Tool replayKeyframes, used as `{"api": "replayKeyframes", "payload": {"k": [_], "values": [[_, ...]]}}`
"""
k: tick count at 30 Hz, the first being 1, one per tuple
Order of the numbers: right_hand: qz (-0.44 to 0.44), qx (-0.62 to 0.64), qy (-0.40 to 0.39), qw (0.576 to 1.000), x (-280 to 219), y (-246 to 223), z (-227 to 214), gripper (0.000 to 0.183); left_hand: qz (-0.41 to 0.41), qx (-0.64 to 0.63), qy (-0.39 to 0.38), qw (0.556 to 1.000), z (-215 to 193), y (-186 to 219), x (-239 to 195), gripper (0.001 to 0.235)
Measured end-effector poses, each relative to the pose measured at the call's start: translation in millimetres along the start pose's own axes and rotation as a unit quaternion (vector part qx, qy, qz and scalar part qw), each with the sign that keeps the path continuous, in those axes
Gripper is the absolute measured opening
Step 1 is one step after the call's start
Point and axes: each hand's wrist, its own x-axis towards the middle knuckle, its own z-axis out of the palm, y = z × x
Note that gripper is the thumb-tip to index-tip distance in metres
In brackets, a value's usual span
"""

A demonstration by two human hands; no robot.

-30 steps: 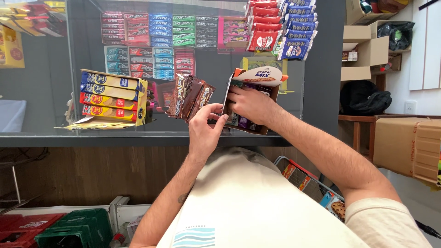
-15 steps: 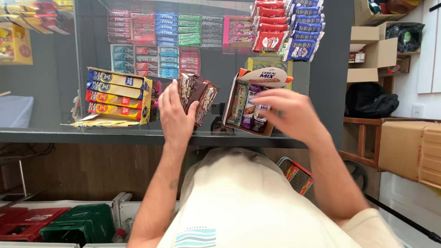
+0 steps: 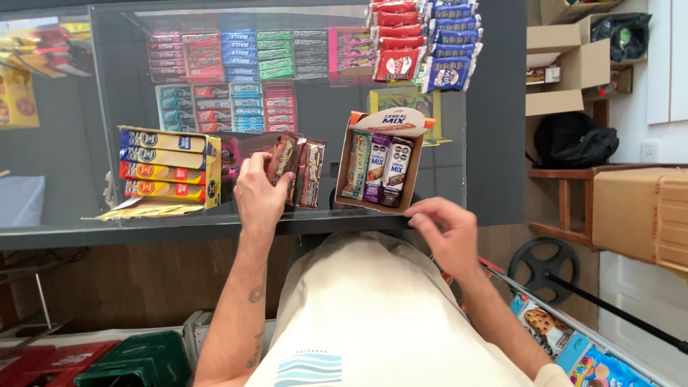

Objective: Organizing and arranging various snack bars inside a glass display counter

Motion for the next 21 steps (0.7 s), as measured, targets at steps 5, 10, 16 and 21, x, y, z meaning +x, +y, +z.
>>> {"api": "replayKeyframes", "payload": {"k": [5, 10, 16, 21], "values": [[-0.010, 0.028, -0.014, 0.999, -7.5, 11.4, 13.7, 0.012, -0.071, -0.022, 0.021, 0.997, -4.8, -0.4, -0.9, 0.036], [-0.012, 0.017, -0.017, 1.000, 1.5, -9.9, 5.5, 0.013, -0.098, -0.162, 0.045, 0.981, -24.1, 14.1, -11.3, 0.029], [-0.002, 0.043, -0.032, 0.999, 4.3, -18.4, 16.4, 0.014, -0.099, -0.203, 0.019, 0.974, -6.4, -3.9, -15.1, 0.028], [-0.019, 0.060, -0.072, 0.995, 2.6, -26.6, 32.6, 0.014, -0.098, -0.157, 0.016, 0.983, -7.1, 20.8, -14.7, 0.044]]}}
